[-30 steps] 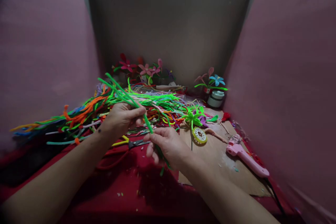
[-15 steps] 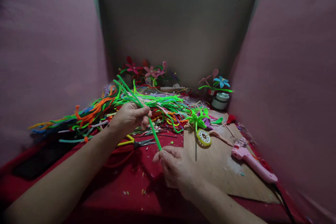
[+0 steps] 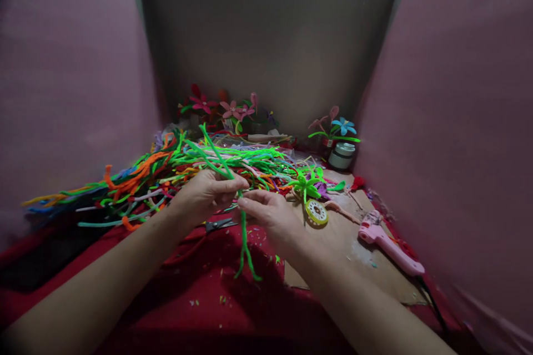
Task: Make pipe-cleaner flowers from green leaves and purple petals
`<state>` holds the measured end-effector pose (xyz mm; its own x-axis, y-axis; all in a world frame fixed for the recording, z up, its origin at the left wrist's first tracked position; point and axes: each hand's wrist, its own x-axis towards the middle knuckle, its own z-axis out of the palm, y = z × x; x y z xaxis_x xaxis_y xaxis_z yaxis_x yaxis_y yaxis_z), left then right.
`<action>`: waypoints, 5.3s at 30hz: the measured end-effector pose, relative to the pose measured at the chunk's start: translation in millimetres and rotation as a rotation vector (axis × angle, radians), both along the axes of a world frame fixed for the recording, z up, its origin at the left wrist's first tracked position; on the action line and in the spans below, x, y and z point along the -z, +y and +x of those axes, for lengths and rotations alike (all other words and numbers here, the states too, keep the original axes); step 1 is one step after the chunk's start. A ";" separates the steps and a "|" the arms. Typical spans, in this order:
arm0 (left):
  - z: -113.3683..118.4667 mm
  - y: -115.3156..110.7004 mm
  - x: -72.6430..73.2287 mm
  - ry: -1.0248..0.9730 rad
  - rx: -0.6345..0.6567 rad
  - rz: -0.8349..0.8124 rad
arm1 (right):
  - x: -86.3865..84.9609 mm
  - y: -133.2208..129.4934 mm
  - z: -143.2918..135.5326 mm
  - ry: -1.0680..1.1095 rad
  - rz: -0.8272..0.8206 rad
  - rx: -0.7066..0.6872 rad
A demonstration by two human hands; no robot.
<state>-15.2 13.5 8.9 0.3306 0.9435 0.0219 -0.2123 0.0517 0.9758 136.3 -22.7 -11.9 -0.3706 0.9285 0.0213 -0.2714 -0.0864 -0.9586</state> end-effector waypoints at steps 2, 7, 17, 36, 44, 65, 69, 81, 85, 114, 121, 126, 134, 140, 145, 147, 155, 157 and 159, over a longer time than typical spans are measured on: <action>1.7 0.2 3.0 -0.008 -0.007 -0.005 | 0.9 6.9 -9.0 0.016 -0.030 0.036; -1.5 6.8 8.1 0.056 -0.070 -0.004 | 5.6 13.5 -11.3 0.047 -0.162 0.026; -5.3 11.9 10.4 0.166 -0.010 0.022 | 8.0 18.0 -7.2 0.002 -0.101 0.124; 9.8 -6.6 5.2 0.427 -0.331 0.376 | 7.6 12.6 -6.0 -0.072 0.024 0.314; 6.0 -2.2 13.6 0.546 -0.204 0.784 | 8.8 15.6 -1.9 -0.072 -0.019 0.311; -3.5 5.5 5.5 0.836 -0.061 0.951 | 9.2 18.9 4.3 -0.241 0.105 0.212; -4.1 3.2 5.9 0.820 -0.038 0.812 | 9.5 18.2 5.5 -0.220 0.062 0.157; -3.2 -0.6 -2.2 0.954 0.022 0.724 | 9.0 16.0 6.6 -0.446 0.296 0.223; -4.2 -3.2 -4.2 0.957 0.087 0.614 | 6.1 9.5 5.8 -0.695 0.564 0.287; -16.4 1.0 -9.1 0.391 0.268 0.033 | -0.9 7.0 15.7 -0.554 0.708 0.333; -18.0 -5.5 -17.0 0.778 -0.155 1.219 | -9.9 10.6 17.3 -0.251 0.281 0.136; -11.6 -9.7 -9.4 0.989 -0.207 1.599 | -6.9 10.8 15.9 -0.251 0.288 0.101; -5.1 -23.2 -13.2 0.988 -0.053 1.049 | -5.2 -0.6 13.2 -0.539 0.612 0.223; -0.3 -20.9 -8.0 0.523 0.160 0.112 | 5.2 -7.1 12.7 -0.862 1.190 0.430; 3.9 -20.5 -6.4 0.389 0.123 0.074 | 7.6 -2.7 12.2 -0.882 1.204 0.486; 4.4 -23.0 -10.4 0.500 0.059 0.233 | 5.5 -1.6 11.8 -0.817 1.055 0.472; 3.6 -22.6 -10.6 0.716 0.046 0.324 | 2.9 -0.2 11.4 -0.793 0.937 0.415; 3.6 -21.7 -8.9 0.674 0.054 0.284 | 3.0 -0.2 12.0 -0.813 0.967 0.414; 3.3 -20.3 -7.5 0.563 0.118 0.147 | 3.9 -0.7 12.8 -0.836 1.023 0.412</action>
